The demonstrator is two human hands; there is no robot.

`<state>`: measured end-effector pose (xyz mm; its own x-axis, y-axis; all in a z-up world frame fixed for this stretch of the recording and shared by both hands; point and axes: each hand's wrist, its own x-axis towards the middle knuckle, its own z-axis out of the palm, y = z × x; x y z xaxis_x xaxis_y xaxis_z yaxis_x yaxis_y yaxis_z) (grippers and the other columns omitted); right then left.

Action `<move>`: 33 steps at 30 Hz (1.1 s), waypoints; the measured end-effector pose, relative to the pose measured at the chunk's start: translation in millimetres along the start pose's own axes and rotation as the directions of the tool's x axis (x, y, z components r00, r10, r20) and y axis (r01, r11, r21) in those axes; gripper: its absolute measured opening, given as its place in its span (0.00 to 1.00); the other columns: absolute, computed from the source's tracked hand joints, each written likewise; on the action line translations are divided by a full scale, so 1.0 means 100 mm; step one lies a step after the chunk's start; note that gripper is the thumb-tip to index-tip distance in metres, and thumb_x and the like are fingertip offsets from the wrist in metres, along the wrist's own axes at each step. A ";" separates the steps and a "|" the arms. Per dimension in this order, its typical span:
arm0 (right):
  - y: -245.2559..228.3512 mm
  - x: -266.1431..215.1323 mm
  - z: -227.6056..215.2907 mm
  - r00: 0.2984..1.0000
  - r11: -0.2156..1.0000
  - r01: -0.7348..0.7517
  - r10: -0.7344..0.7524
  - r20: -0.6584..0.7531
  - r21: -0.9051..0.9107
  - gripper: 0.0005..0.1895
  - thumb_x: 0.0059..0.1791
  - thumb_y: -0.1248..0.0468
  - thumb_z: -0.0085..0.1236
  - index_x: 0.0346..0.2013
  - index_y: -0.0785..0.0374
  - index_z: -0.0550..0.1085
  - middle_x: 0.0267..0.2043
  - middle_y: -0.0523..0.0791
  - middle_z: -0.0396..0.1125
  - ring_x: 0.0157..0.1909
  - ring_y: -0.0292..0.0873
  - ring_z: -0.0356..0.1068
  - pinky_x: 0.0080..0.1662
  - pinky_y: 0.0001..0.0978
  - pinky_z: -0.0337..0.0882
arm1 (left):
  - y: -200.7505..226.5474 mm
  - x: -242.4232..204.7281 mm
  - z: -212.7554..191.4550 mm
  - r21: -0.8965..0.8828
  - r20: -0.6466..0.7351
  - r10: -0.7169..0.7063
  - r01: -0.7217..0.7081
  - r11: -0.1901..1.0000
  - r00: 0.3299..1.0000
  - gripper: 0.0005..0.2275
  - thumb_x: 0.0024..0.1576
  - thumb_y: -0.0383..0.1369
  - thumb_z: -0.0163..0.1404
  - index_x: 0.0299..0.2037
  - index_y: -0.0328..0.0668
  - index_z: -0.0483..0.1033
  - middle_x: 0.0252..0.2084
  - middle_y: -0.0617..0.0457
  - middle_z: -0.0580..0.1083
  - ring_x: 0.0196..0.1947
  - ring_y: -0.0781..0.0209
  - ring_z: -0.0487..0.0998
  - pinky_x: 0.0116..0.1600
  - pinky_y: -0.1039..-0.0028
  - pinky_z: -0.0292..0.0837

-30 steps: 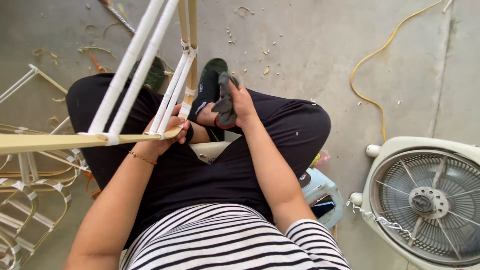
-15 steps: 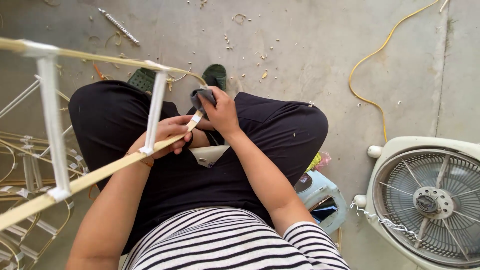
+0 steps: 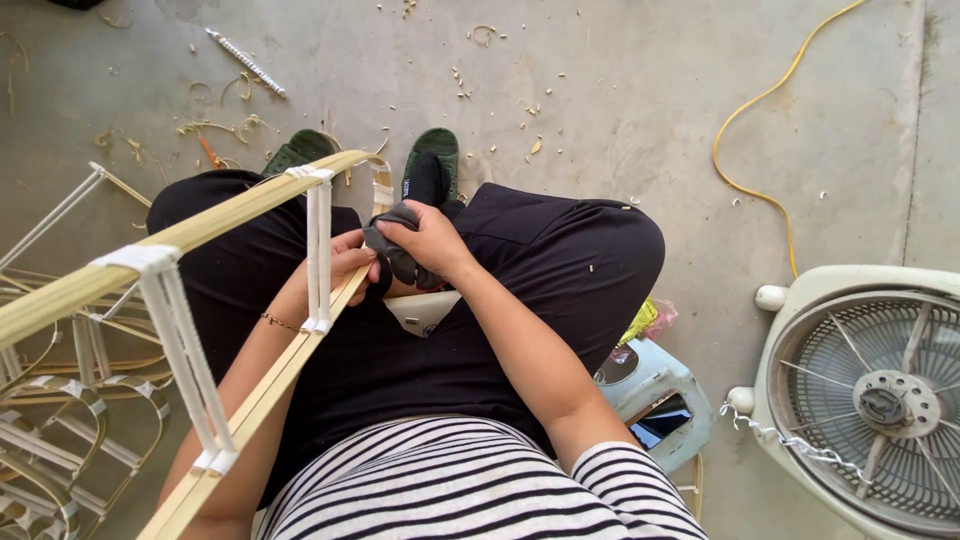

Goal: The recorder is assembling and tying together segments of a bamboo or wooden frame, likely for furniture or a large lantern, using white plastic ties and cutting them with shears.

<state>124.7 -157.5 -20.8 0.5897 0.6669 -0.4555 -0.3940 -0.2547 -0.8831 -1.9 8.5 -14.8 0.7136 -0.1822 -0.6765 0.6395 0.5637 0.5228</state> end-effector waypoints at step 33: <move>-0.03 -0.06 0.06 0.967 0.914 0.084 -0.171 -0.190 -0.397 0.15 0.47 0.56 0.62 0.33 0.65 0.70 0.29 0.51 0.70 0.30 0.50 0.74 0.36 0.40 0.73 | 0.19 -0.24 0.36 0.175 -0.247 0.152 -0.111 0.978 0.957 0.07 0.55 0.34 0.55 0.42 0.48 0.77 0.21 0.55 0.74 0.15 0.69 0.71 0.19 0.79 0.64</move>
<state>117.7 -156.5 -15.0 0.7714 0.5555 -0.3104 -0.0304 -0.4551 -0.8899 3.5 -5.4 30.5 0.7099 0.1102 -0.6957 0.5966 0.4310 0.6770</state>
